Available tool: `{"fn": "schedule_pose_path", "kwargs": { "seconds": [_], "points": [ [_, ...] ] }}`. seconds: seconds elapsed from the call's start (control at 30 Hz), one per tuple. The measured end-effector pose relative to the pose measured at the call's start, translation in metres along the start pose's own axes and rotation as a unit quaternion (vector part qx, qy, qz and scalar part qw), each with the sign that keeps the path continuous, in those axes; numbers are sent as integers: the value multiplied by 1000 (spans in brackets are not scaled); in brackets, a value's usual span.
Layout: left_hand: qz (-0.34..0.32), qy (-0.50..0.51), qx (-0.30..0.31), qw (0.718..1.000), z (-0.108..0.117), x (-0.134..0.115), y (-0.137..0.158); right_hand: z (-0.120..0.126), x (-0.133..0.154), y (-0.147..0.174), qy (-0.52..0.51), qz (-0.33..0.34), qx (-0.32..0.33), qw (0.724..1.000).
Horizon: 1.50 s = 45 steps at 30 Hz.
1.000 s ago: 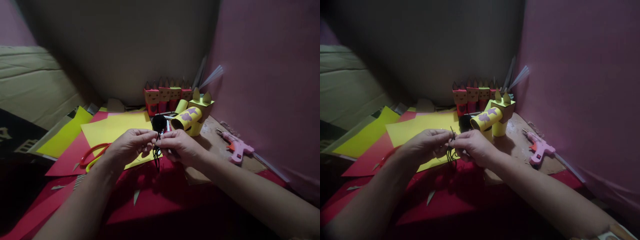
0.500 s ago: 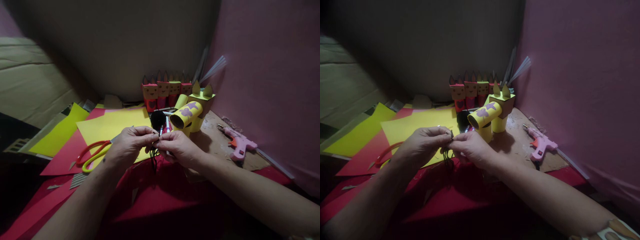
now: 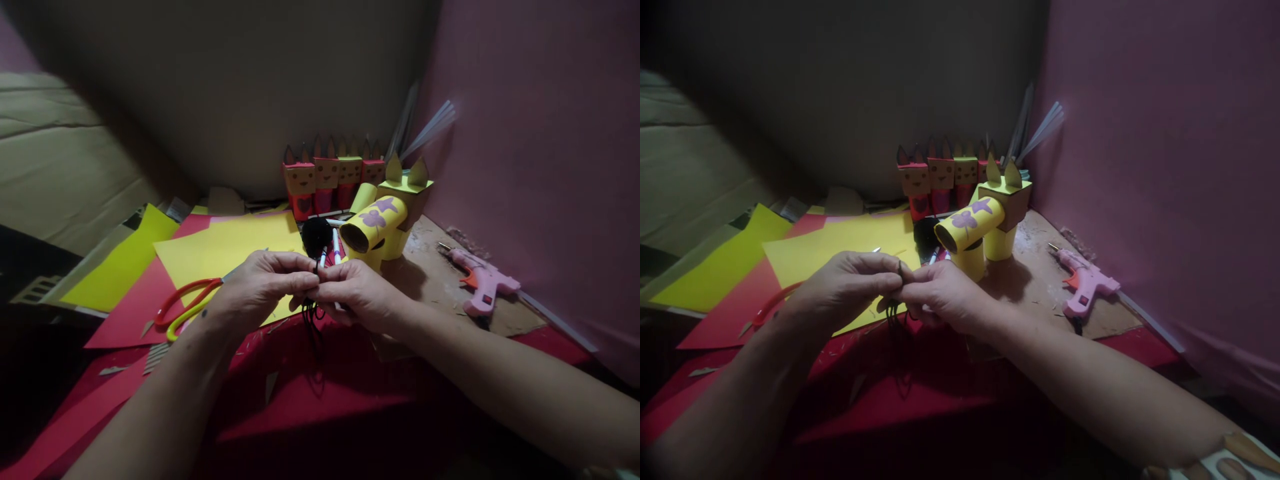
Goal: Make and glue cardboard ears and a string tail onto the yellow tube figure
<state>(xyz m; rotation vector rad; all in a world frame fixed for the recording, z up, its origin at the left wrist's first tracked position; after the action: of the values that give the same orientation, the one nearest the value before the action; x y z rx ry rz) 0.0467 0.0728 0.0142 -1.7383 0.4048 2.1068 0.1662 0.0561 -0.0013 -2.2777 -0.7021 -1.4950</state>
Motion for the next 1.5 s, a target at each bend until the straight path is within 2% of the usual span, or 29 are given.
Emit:
{"fn": "schedule_pose_path", "kwargs": {
  "seconds": [0.23,0.47,0.57,0.73,0.9,1.13,1.33,1.5],
  "points": [
    [-37,7,-51,998,2,-4,0,5,2,-3,-6,15,28,999],
    [-79,-74,-133,985,9,-11,4,9,-3,-7,-65,-6,48,997],
    [-89,-68,-150,982,8,-14,6,8,-3,-7,-36,-6,55,998],
    [-105,-67,-207,970,8,-18,8,8,0,-7,57,-2,12,998],
    [-141,-97,-263,950,11,-19,8,-2,0,-8,72,-14,36,997],
    [-153,-116,-296,936,15,-16,6,-7,-4,-11,28,-40,91,995],
    [-175,-79,-276,942,16,-14,2,-3,-3,-13,26,-9,56,998],
    [-181,-79,-271,942,15,-15,2,0,-6,-14,48,-15,28,998]
  ]
}}
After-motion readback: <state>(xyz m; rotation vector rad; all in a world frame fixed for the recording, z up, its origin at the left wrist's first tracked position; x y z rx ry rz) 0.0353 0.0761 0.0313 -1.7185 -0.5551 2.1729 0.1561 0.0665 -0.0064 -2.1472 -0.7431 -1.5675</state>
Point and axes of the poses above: each hand's wrist, its own y-axis away from the middle knuckle, its own z-axis out of the back of the hand, x = y × z, the point moved 5 cm from there along -y, towards the middle knuckle, and after that the axes turned 11 degrees about -y, right-handed, at the moved point
